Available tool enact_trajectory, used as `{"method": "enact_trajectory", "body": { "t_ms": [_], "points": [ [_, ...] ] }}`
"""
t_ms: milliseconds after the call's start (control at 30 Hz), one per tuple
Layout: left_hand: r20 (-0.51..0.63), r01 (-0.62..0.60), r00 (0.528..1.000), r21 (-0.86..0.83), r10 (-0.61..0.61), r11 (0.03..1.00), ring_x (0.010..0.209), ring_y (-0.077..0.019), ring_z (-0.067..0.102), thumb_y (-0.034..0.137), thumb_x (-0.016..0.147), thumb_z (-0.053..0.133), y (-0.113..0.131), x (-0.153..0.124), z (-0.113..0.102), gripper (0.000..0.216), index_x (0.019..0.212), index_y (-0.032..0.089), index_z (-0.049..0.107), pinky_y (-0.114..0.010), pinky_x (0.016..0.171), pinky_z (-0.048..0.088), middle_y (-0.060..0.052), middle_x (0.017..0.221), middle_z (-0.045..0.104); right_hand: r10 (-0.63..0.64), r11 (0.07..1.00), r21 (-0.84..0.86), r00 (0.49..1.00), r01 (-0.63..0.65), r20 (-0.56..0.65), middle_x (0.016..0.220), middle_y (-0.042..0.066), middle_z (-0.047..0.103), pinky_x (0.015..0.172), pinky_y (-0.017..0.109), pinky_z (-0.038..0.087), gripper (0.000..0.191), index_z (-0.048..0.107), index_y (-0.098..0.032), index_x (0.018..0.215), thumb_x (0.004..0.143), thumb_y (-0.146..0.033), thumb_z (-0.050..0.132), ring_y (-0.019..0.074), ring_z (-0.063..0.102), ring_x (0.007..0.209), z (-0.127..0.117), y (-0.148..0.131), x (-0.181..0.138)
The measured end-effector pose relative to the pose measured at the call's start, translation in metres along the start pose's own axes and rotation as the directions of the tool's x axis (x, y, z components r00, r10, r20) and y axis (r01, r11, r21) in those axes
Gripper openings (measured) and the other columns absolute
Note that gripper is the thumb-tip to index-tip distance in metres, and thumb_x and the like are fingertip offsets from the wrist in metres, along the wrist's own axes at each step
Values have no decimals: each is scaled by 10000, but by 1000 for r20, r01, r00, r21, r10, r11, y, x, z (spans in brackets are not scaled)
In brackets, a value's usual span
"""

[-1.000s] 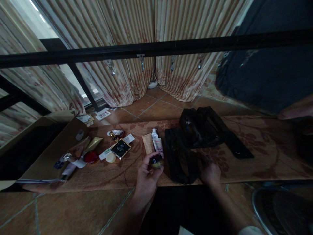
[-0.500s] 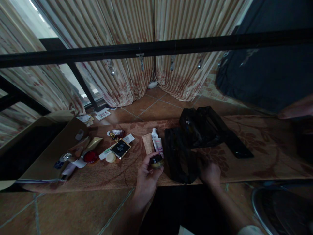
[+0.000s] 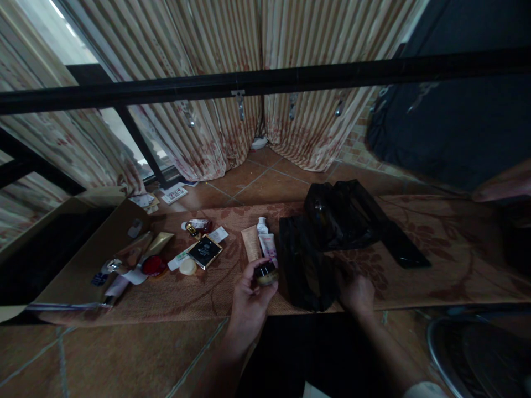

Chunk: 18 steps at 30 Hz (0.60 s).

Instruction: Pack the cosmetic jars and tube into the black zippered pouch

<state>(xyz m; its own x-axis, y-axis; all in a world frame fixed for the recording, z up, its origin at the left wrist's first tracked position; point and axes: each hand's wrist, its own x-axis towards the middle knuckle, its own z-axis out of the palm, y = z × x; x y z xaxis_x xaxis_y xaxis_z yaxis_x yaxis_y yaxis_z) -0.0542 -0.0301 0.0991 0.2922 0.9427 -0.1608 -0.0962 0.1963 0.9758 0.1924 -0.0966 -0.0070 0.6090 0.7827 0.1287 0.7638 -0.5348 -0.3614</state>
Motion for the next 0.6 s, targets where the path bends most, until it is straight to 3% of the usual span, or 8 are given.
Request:
{"method": "enact_trajectory", "body": {
  "t_ms": [600],
  "points": [
    [-28, 29, 999, -56, -30, 998, 774, -134, 628, 227, 674, 734, -5, 0, 0, 405, 1053, 206, 592, -251, 725, 501, -8, 898, 684, 3, 1000, -28, 1000, -3, 5, 1050, 81, 666, 559, 268, 341, 355, 670, -227, 1110, 926, -350, 393, 175, 607, 736, 1, 0, 0]
  ]
}}
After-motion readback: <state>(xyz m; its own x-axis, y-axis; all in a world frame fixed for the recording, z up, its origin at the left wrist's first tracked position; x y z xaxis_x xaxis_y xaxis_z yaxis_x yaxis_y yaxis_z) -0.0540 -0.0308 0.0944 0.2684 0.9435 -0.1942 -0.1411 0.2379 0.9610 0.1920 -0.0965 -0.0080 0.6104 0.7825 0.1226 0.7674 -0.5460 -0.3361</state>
